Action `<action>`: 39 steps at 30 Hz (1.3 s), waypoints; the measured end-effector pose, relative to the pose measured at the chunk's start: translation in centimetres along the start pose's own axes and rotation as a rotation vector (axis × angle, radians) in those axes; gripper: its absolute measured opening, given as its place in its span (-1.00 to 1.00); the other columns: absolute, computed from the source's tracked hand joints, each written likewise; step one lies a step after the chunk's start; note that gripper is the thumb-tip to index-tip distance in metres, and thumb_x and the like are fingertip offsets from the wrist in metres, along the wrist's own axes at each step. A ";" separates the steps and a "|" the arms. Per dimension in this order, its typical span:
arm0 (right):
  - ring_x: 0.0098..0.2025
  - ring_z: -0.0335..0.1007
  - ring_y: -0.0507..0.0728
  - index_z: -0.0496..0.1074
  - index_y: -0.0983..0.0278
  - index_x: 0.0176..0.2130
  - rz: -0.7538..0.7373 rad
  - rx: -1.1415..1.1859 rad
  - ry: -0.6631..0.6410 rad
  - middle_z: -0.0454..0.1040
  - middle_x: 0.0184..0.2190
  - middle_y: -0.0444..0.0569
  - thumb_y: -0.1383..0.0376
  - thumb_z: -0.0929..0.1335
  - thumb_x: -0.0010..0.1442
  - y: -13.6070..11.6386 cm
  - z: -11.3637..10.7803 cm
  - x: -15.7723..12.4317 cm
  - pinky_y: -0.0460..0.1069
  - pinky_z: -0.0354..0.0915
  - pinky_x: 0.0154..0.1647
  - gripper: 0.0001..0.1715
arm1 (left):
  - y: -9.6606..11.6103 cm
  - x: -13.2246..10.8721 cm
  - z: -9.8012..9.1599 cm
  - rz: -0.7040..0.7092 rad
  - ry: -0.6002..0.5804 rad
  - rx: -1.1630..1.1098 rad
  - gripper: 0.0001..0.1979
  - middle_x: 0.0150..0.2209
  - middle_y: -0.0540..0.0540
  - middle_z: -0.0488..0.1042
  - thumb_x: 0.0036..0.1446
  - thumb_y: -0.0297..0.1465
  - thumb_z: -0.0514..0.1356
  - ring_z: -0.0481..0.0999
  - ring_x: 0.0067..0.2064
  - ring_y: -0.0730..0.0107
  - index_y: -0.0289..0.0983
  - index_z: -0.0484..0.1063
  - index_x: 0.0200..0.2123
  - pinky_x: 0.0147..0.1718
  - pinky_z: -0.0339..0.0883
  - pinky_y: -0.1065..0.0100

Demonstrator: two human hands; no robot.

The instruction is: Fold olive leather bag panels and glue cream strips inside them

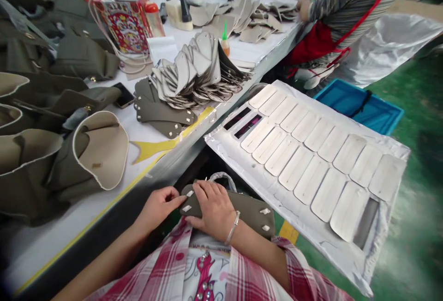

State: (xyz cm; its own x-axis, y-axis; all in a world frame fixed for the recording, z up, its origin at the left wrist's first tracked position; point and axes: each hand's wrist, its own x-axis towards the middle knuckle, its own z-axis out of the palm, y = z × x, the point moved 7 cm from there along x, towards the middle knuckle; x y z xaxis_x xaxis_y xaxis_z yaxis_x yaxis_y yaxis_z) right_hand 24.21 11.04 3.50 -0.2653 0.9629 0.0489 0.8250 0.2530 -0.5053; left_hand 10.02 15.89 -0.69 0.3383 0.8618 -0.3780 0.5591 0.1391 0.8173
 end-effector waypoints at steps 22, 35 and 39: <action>0.03 0.16 0.31 0.19 0.40 0.05 0.054 -0.069 0.044 0.28 0.00 0.20 -0.13 0.37 -0.08 -0.8 1.2 0.7 0.16 0.10 0.04 -0.10 | 0.7 0.0 -1.0 0.025 -0.109 0.111 -0.72 -0.63 0.04 0.38 -0.07 -0.17 0.21 0.31 -0.57 0.48 -0.29 0.41 -0.55 -0.57 0.13 0.46; 0.07 0.15 0.32 0.15 0.39 0.09 0.016 -0.012 0.022 0.26 0.04 0.21 -0.12 0.34 -0.03 -0.4 1.1 0.9 0.20 0.09 0.07 -0.11 | 0.2 0.6 -0.2 0.014 -0.068 0.006 -0.71 -0.64 0.05 0.33 -0.03 -0.22 0.16 0.26 -0.56 0.50 -0.30 0.31 -0.63 -0.58 0.11 0.46; 0.07 0.15 0.31 0.16 0.35 0.10 0.013 -0.026 0.005 0.26 0.05 0.20 -0.10 0.33 0.00 -0.4 1.1 1.1 0.19 0.09 0.07 -0.15 | 0.0 0.6 -0.2 0.007 -0.102 -0.032 -0.71 -0.68 0.07 0.29 0.00 -0.22 0.14 0.22 -0.61 0.53 -0.29 0.29 -0.61 -0.61 0.08 0.48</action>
State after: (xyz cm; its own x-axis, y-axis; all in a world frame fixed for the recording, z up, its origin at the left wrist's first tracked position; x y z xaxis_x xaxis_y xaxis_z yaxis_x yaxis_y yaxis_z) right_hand 23.04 11.87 2.77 -0.2523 0.9665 0.0473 0.8410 0.2432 -0.4834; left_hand 10.04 16.53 -0.83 0.4183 0.8089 -0.4133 0.5323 0.1504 0.8331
